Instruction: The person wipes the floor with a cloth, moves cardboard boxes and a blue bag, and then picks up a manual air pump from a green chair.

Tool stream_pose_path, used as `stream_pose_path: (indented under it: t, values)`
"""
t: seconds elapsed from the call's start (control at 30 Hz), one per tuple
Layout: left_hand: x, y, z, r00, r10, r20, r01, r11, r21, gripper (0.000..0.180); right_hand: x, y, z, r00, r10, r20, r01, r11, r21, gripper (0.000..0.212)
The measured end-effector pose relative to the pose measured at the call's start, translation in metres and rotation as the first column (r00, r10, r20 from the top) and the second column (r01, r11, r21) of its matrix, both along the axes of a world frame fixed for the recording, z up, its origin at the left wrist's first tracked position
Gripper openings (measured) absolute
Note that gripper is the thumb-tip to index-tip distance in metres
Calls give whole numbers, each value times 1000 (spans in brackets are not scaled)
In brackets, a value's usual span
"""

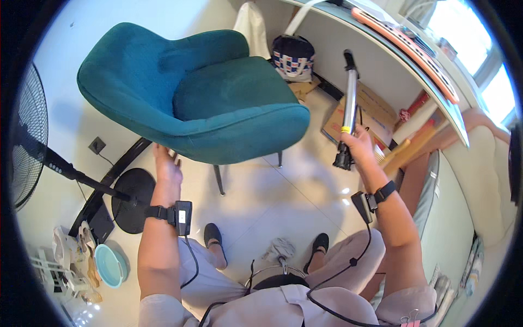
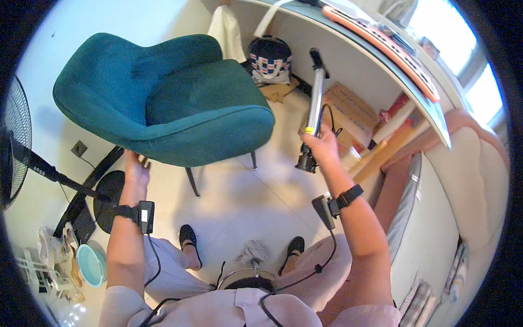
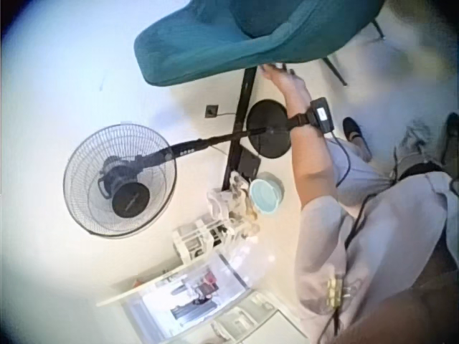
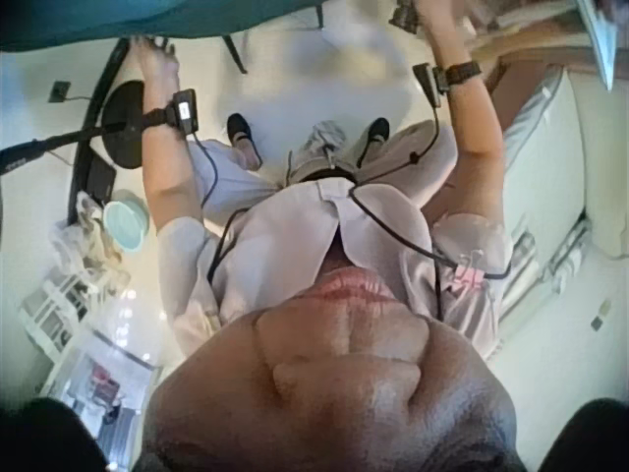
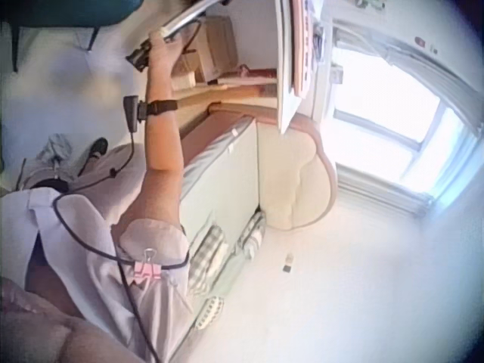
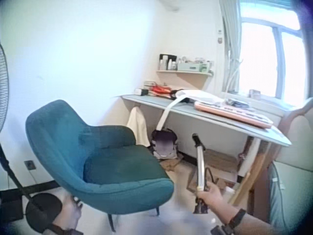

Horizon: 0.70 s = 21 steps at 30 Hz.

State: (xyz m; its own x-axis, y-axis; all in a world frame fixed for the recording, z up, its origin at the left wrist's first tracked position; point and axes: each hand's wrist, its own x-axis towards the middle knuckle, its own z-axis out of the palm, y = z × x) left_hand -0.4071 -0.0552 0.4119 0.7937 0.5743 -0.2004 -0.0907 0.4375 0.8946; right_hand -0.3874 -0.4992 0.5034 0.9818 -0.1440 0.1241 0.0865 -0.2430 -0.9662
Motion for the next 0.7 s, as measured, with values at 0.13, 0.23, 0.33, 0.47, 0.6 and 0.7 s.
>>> stream_pose_path:
  t: [0.13,0.23,0.33,0.47,0.6,0.7]
  values:
    - [-3,12,14,951,276,141,-291,950,109,21,-50,-10,-21,991,47,-125,-41,998,43,22]
    - [-13,18,20,848,422,322,-515,801,305,18,-74,-11,-40,982,100,-162,-72,983,170,18]
    - [-46,-29,47,843,328,426,-512,733,448,15,-90,-21,-67,987,99,-129,-58,956,287,16]
    - [-74,-113,110,806,-107,582,-454,518,724,20,-98,-47,-99,988,53,-144,-23,979,202,16]
    - [-55,-165,169,911,-405,83,-227,-322,919,64,-70,-63,-93,985,22,-171,-10,998,69,16]
    - [-20,-172,173,925,-327,-191,-27,-559,829,75,-27,-72,-92,993,-25,-115,19,998,-57,20]
